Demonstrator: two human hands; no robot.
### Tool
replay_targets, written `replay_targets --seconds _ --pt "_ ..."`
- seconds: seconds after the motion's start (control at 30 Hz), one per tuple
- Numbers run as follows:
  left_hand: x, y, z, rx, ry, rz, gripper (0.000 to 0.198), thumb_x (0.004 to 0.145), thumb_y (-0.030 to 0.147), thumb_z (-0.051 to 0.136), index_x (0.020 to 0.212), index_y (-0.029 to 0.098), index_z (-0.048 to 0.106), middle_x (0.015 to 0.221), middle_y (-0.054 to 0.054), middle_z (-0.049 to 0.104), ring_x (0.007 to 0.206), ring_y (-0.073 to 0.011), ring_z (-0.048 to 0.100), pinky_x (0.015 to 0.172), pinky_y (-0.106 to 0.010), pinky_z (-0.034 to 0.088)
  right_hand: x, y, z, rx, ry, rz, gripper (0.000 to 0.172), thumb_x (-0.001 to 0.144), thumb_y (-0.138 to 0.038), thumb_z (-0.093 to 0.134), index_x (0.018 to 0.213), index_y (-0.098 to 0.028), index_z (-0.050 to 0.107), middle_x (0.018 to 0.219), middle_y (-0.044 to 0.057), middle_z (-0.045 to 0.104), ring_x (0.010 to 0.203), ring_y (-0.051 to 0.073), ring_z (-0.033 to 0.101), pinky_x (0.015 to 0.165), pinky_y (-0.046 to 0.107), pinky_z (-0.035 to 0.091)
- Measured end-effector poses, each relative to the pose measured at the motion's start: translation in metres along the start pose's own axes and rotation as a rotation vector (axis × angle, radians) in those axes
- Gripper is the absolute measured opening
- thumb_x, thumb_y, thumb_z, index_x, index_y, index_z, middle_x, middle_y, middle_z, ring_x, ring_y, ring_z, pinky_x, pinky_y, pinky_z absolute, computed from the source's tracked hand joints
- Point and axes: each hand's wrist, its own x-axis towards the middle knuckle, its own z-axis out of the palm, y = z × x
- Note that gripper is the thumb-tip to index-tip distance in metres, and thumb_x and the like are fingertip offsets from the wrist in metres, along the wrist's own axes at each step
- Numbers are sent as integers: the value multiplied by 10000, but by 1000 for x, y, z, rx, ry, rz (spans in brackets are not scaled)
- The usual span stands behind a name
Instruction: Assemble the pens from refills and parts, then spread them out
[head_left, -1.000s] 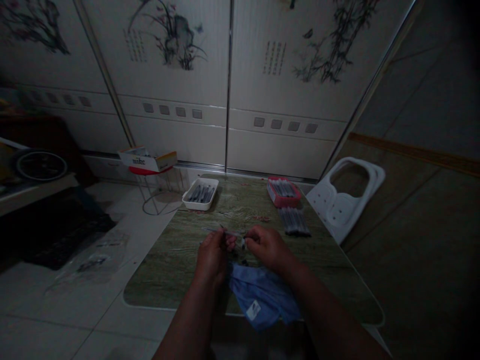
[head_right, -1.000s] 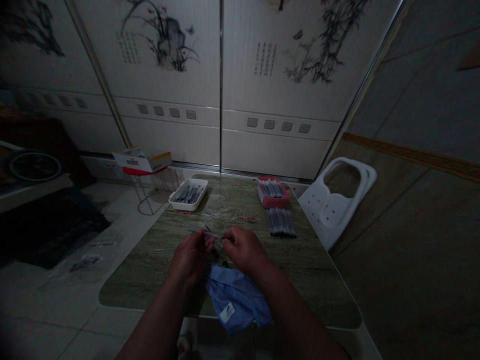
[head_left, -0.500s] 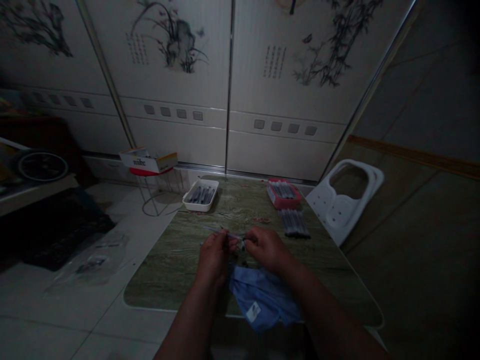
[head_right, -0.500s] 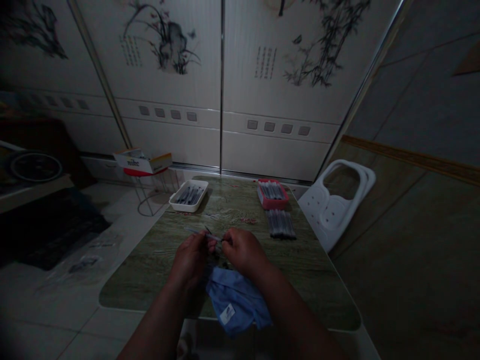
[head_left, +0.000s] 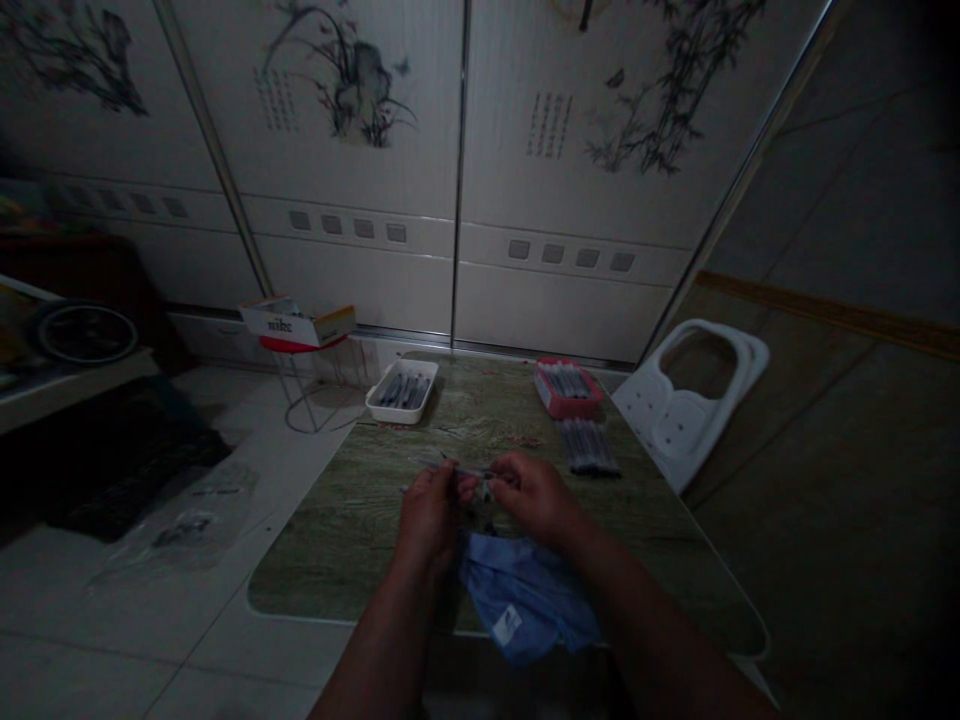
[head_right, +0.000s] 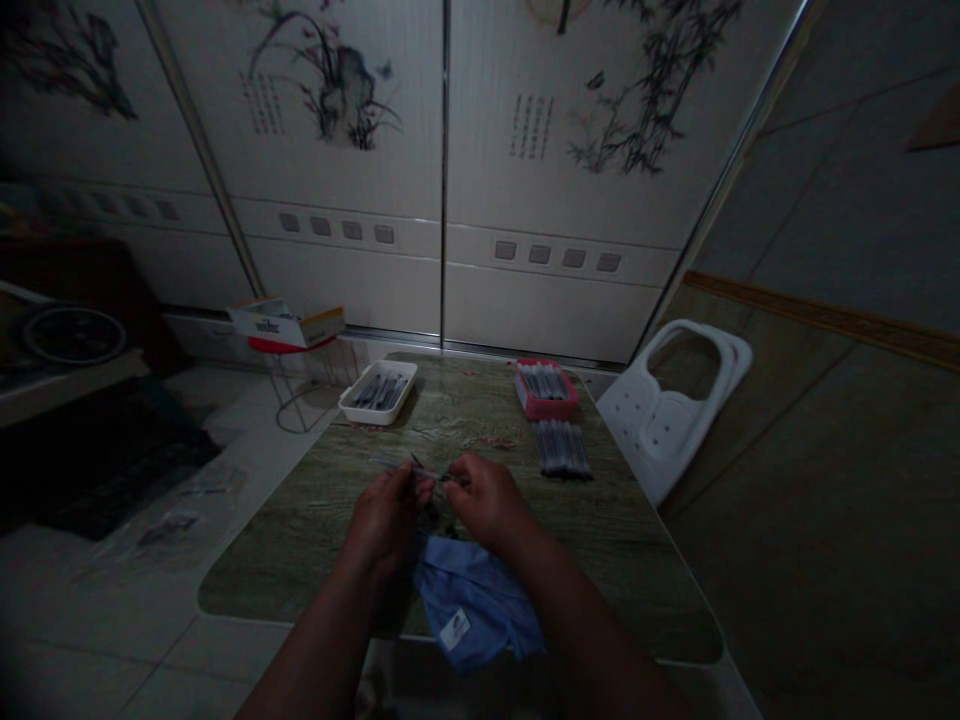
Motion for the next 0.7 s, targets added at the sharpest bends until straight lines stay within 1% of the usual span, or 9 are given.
replay_targets --seconds 0.07,0.2,0.27,0.37,0.43,0.5,0.6,0.67,0.7 --pt "0 0 0 -12 -14 0 121 859 229 710 910 143 642 719 -27 690 647 -119 671 626 -205 526 -2 5 3 55 19 14 159 859 -245 653 1000 -174 675 842 29 713 742 170 658 644 255 452" --pt "-1 0 1 -8 -14 -4 115 869 231 702 875 143 629 714 -23 681 651 -119 672 630 -205 537 -4 12 7 65 38 -15 91 885 -264 625 924 -192 664 814 15 698 722 162 639 628 255 437" --pt "-1 -1 2 -9 -16 -12 119 867 230 707 857 143 626 711 -22 678 658 -119 675 638 -203 540 -3 13 7 54 39 -16 90 896 -275 612 907 -198 657 794 10 690 701 157 624 609 252 420" --pt "-2 -1 4 -15 -22 -7 106 865 219 707 865 141 636 709 -23 677 662 -120 679 637 -200 541 -3 14 8 70 37 -8 111 915 -307 592 910 -204 633 771 3 673 663 149 605 575 245 400" --pt "-4 -1 5 -12 -29 -3 105 866 223 708 877 140 644 720 -29 685 656 -120 678 636 -203 543 -3 14 8 118 17 7 159 943 -346 559 876 -209 604 724 -9 646 623 140 587 552 240 391" --pt "-6 0 6 -10 -52 -2 117 868 236 711 878 138 650 735 -40 696 660 -123 680 645 -209 550 -3 13 10 200 -6 56 257 970 -411 517 816 -212 572 659 -23 611 572 131 564 525 236 382" --pt "-8 0 7 -28 -84 -4 114 871 236 709 892 137 657 761 -50 714 672 -126 688 658 -214 556 -3 11 15 354 -33 204 404 975 -550 463 770 -214 553 587 -32 578 479 120 516 466 235 355" --pt "-9 0 7 -40 -84 -1 97 876 222 698 906 138 659 781 -54 723 685 -129 696 664 -215 559 -2 10 17 418 -32 284 466 959 -620 440 762 -212 553 569 -31 571 436 118 492 441 240 346" --pt "-8 0 7 -43 -76 4 89 879 217 693 907 139 660 781 -54 725 690 -130 700 667 -216 561 -2 9 18 433 -13 295 471 950 -631 447 771 -210 558 583 -26 581 440 119 498 444 242 355"
